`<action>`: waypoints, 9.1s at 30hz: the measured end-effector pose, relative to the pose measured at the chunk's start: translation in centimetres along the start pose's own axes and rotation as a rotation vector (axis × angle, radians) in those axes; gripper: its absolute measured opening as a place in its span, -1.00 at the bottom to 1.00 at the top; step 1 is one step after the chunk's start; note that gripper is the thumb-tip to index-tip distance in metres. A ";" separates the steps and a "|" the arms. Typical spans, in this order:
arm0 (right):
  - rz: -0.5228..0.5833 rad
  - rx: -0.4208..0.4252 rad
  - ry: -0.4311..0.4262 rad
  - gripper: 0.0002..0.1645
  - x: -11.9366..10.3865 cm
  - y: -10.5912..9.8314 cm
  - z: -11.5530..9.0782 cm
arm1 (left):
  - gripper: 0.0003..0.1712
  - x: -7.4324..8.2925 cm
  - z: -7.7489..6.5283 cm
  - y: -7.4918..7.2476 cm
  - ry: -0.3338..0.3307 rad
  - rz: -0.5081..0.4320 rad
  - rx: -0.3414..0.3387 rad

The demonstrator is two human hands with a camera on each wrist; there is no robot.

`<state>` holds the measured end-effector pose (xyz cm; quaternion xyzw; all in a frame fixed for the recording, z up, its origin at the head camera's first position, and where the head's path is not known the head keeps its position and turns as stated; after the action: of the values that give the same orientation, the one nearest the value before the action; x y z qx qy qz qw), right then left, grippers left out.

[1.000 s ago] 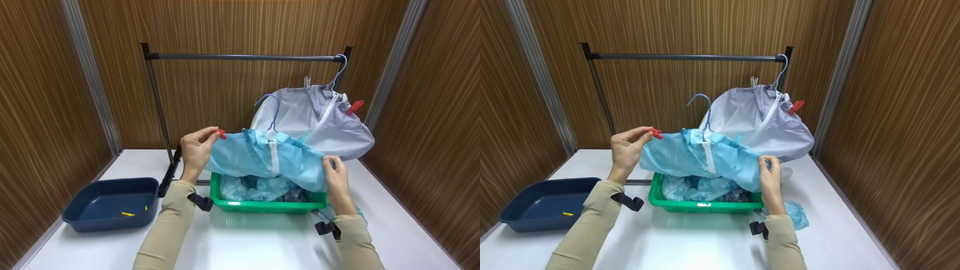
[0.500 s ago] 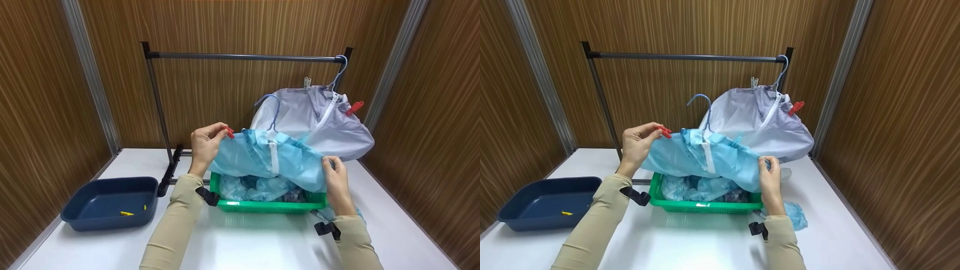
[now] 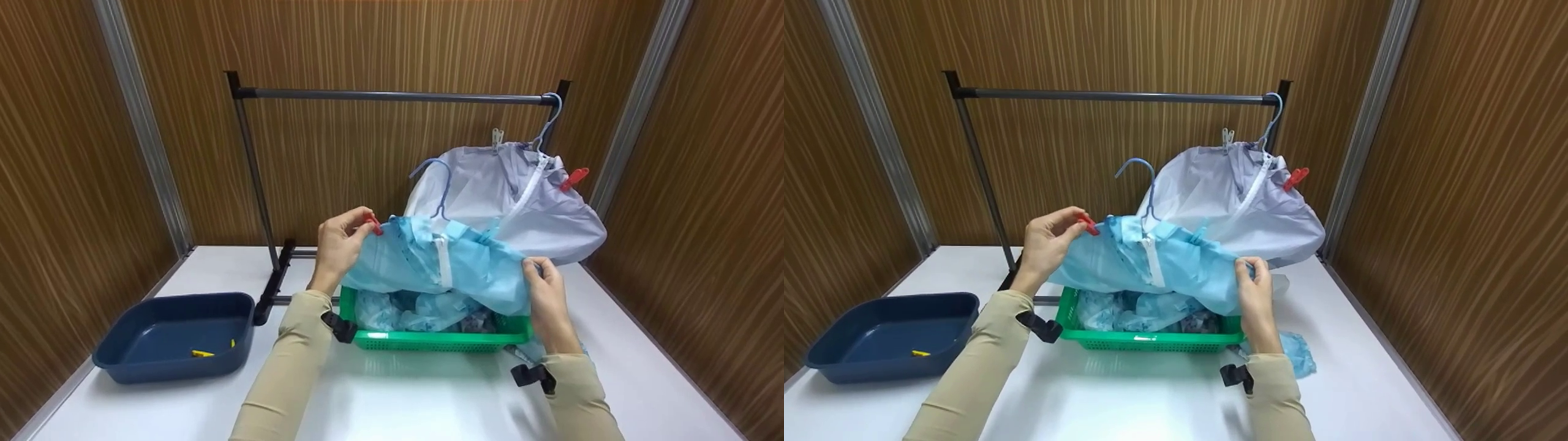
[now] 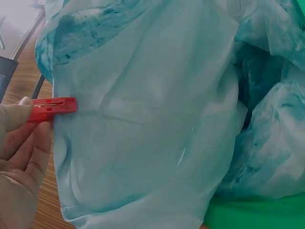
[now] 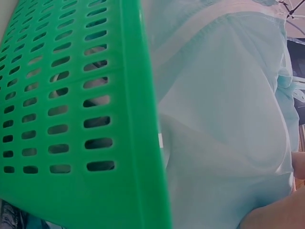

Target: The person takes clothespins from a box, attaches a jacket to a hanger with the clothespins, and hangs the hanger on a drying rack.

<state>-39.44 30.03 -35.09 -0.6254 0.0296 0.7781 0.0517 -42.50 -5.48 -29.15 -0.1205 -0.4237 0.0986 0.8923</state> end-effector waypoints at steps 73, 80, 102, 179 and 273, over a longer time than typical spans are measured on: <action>-0.310 0.092 -0.080 -0.64 -4.6 -1.1 -0.1 | -0.67 -4.6 -6.6 -1.8 -0.054 0.246 -0.279; -0.270 0.128 -0.078 -0.61 -4.4 -1.4 -0.1 | -0.48 -5.2 -8.6 -0.4 -0.101 0.354 -0.489; -0.218 0.232 -0.014 -0.63 -4.5 -2.6 1.0 | -0.40 -6.0 -11.4 0.2 -0.022 0.453 -0.595; -0.453 0.477 0.176 -0.40 -5.3 -8.3 7.8 | -0.46 -5.2 -10.9 0.1 -0.095 0.448 -0.634; -1.474 -0.862 -0.634 -0.66 3.0 12.2 3.6 | -0.44 -5.1 -10.4 0.3 -0.165 0.494 -0.662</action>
<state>-45.02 18.45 -37.47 -0.2078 -0.6868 0.6269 0.3035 -37.53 -7.94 -39.32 -0.4906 -0.4607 0.1773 0.7181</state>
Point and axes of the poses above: each hand's wrist, its own z-axis towards the middle knuckle, its own y-axis out of the palm, x = y × z, the point moved 3 cm from there along z, towards the middle knuckle, and after that the axes turned 10 degrees about -x, right-handed, at the moved point
